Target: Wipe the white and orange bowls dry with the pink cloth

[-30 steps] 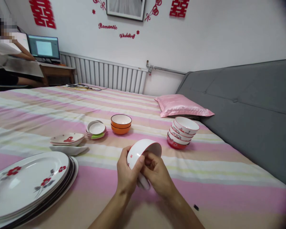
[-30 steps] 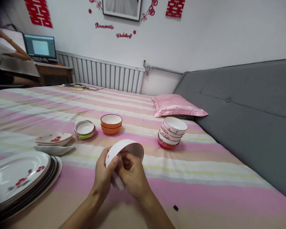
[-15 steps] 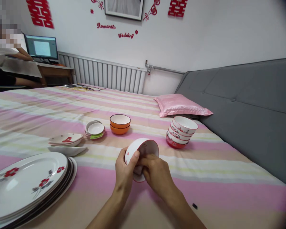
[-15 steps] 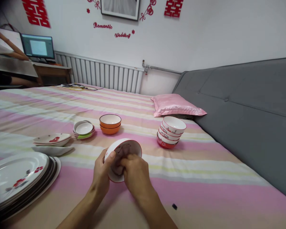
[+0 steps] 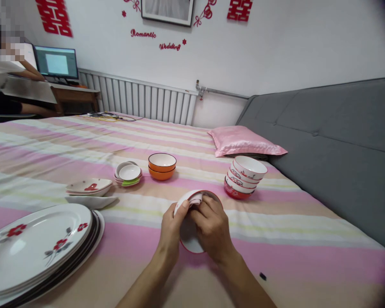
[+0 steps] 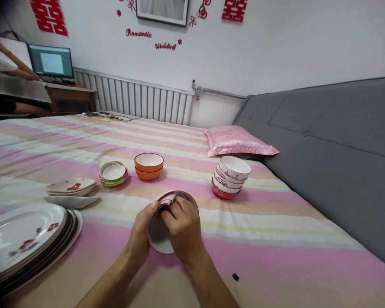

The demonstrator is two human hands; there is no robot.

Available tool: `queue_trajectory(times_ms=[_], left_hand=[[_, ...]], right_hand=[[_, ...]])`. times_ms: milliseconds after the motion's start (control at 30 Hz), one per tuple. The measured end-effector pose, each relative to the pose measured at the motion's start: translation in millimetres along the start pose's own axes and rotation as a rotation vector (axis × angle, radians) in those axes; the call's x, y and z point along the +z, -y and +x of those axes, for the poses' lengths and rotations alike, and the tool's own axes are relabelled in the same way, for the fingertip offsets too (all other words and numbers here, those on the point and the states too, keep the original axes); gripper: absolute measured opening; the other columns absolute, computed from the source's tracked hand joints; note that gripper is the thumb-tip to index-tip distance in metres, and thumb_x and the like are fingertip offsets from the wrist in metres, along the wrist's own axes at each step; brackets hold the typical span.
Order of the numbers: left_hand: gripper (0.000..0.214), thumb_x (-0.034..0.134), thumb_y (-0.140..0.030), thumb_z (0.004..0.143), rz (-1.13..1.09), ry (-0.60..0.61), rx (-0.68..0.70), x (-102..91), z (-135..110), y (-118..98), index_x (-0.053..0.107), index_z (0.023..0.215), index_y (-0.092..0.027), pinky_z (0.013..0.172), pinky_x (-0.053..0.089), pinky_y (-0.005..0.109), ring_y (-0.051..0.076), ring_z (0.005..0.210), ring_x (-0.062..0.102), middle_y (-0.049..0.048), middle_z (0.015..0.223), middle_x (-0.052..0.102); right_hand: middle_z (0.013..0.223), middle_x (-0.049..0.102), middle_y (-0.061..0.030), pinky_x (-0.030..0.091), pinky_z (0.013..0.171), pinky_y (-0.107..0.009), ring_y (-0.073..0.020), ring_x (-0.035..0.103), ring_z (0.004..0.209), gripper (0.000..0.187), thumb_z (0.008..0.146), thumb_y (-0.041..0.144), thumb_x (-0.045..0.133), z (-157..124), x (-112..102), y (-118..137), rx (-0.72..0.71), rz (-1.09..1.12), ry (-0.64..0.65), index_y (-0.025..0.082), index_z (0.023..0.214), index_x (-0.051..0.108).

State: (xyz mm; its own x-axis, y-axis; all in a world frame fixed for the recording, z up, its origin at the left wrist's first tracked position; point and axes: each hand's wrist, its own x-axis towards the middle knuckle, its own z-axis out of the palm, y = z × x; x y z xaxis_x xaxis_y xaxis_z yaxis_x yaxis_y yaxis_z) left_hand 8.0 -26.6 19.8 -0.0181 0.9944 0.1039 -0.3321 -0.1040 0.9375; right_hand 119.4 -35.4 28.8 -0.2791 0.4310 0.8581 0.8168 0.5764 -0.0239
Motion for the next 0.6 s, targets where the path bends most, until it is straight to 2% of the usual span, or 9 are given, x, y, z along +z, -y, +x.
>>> queue_trajectory(times_ms=[233, 400, 600], left_hand=[[0.045, 0.06, -0.053, 0.076, 0.074, -0.019, -0.005, -3.6, 1, -3, 0.064, 0.092, -0.01, 0.073, 0.043, 0.03, 0.019, 0.078, 0.054, 0.0073, 0.083, 0.063], [0.044, 0.062, -0.053, 0.074, 0.031, -0.051, -0.02, -4.3, 1, -5, 0.062, 0.091, -0.012, 0.069, 0.042, 0.028, 0.017, 0.075, 0.053, 0.0041, 0.08, 0.061], [0.043, 0.062, -0.054, 0.074, 0.014, -0.105, -0.032, -5.6, 2, -7, 0.06, 0.085, -0.013, 0.063, 0.042, 0.026, 0.016, 0.069, 0.053, 0.0022, 0.074, 0.058]], right_hand=[[0.099, 0.067, -0.0089, 0.047, 0.087, -0.039, -0.0247, 0.055, 0.099, 0.028, 0.085, 0.009, 0.042, -2, 1, 0, 0.15, 0.022, 0.127, 0.016, 0.099, 0.065], [0.106, 0.065, -0.0085, 0.047, 0.088, -0.036, -0.0241, 0.055, 0.102, 0.037, 0.079, 0.007, 0.044, -1, -1, 4, 0.305, 0.065, 0.26, 0.017, 0.111, 0.061], [0.09, 0.068, -0.0069, 0.048, 0.071, -0.029, -0.0202, 0.062, 0.083, 0.028, 0.074, 0.008, 0.048, 6, -10, 11, 0.422, 0.144, 0.463, 0.018, 0.095, 0.064]])
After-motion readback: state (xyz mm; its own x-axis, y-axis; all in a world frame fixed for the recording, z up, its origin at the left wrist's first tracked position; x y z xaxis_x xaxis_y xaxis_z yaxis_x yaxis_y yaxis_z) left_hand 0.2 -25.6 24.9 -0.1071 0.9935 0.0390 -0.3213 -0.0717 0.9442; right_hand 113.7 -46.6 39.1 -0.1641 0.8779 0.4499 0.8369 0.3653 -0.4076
